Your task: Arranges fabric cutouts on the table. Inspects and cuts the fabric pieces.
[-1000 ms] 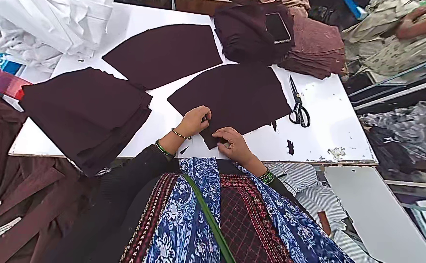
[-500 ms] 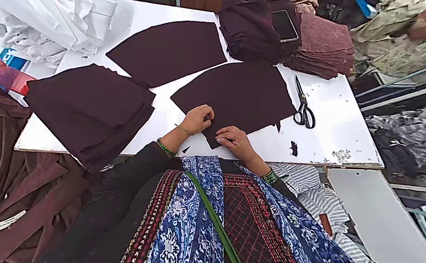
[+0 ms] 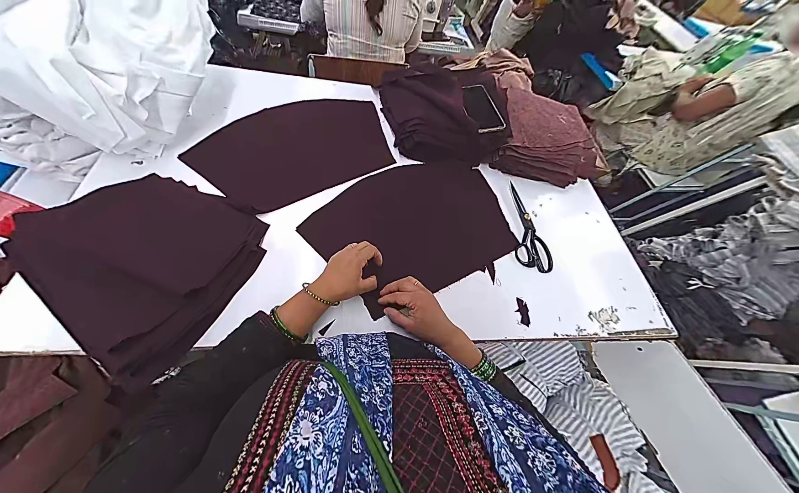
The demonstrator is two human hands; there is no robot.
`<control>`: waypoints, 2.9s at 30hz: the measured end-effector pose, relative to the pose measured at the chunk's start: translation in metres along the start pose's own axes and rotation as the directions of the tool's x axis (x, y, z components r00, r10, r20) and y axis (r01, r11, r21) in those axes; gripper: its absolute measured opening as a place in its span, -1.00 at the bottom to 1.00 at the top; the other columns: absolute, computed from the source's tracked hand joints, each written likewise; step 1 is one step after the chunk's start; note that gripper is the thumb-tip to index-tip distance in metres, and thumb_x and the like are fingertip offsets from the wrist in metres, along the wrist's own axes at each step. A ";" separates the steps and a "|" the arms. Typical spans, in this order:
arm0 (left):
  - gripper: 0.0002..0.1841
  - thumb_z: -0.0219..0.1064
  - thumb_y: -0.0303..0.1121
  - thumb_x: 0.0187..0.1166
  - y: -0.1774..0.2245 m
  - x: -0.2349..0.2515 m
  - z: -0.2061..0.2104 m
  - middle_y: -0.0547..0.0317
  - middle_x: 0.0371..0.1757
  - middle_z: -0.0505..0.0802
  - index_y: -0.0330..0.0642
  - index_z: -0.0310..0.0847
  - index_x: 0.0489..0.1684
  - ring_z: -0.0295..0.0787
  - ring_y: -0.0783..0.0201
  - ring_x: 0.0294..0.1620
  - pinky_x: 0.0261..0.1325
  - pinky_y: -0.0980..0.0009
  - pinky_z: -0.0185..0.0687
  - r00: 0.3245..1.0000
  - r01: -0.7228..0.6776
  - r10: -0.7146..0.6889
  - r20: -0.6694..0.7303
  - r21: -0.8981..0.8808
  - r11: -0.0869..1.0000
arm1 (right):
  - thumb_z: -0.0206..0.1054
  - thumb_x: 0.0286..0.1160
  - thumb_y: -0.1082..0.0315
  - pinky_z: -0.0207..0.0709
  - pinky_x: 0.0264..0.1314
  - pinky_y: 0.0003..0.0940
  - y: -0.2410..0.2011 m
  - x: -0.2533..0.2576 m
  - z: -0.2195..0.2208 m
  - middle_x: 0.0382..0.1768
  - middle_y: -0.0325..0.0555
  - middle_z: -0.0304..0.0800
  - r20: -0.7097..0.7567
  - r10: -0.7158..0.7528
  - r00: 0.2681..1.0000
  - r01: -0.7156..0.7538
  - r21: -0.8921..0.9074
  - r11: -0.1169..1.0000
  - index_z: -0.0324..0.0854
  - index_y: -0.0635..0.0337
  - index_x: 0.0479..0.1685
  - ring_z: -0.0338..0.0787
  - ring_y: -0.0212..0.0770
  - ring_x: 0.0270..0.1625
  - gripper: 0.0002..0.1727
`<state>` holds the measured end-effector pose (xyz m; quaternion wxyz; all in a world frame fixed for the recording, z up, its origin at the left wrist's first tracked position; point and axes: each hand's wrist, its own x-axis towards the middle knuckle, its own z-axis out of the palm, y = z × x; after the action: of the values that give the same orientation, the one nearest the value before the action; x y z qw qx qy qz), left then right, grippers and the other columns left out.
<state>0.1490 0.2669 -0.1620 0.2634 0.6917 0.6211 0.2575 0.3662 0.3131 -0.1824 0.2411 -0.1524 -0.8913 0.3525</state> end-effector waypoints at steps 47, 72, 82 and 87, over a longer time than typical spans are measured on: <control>-0.80 0.26 -0.37 0.39 -0.024 -0.011 0.021 -0.11 -0.17 0.85 -0.35 0.71 -0.32 0.79 0.14 -0.06 0.11 0.33 0.66 0.828 -0.372 0.307 -0.469 -0.050 0.927 | 0.20 0.48 0.47 0.56 0.35 -0.15 0.002 0.001 0.000 -0.05 0.13 0.88 -0.043 -0.072 0.996 0.071 -0.005 0.997 0.78 0.37 -0.21 0.81 0.06 0.15 -0.78; -0.79 0.32 -0.33 0.44 -0.014 -0.032 0.026 0.03 -0.26 0.91 -0.22 0.85 -0.46 0.82 -0.02 -0.06 0.11 -0.05 0.51 0.894 -0.398 0.396 -0.209 0.033 0.917 | 0.22 0.56 0.40 0.68 0.18 -0.41 0.008 -0.002 -0.001 -0.10 0.12 0.90 -0.131 0.003 0.991 0.027 0.229 0.973 0.74 0.50 0.05 0.87 -0.29 -0.04 -0.67; -0.80 0.41 -0.32 0.38 -0.012 -0.032 0.023 -0.03 -0.29 0.88 -0.29 0.80 -0.50 0.80 -0.04 -0.09 0.10 -0.03 0.49 0.917 -0.359 0.350 -0.190 -0.014 0.933 | 0.32 0.53 0.31 0.65 0.21 -0.42 0.011 -0.002 0.000 -0.10 0.06 0.90 -0.125 -0.025 0.992 0.053 0.221 0.974 0.80 0.42 -0.03 0.85 -0.29 0.02 -0.69; -0.81 0.49 -0.35 0.31 -0.011 -0.030 0.021 -0.07 -0.29 0.88 -0.34 0.79 -0.51 0.80 -0.04 -0.09 0.11 -0.04 0.48 0.938 -0.311 0.293 -0.187 -0.073 0.948 | 0.29 0.52 0.37 0.62 0.25 -0.37 0.012 -0.001 0.000 -0.13 0.05 0.91 -0.124 -0.053 0.991 0.074 0.170 0.983 0.83 0.38 -0.16 0.84 -0.21 0.04 -0.75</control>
<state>0.1527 0.2366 -0.1858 0.2003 0.7396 0.5143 0.3852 0.3686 0.3207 -0.1913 0.3175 -0.1230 -0.8455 0.4115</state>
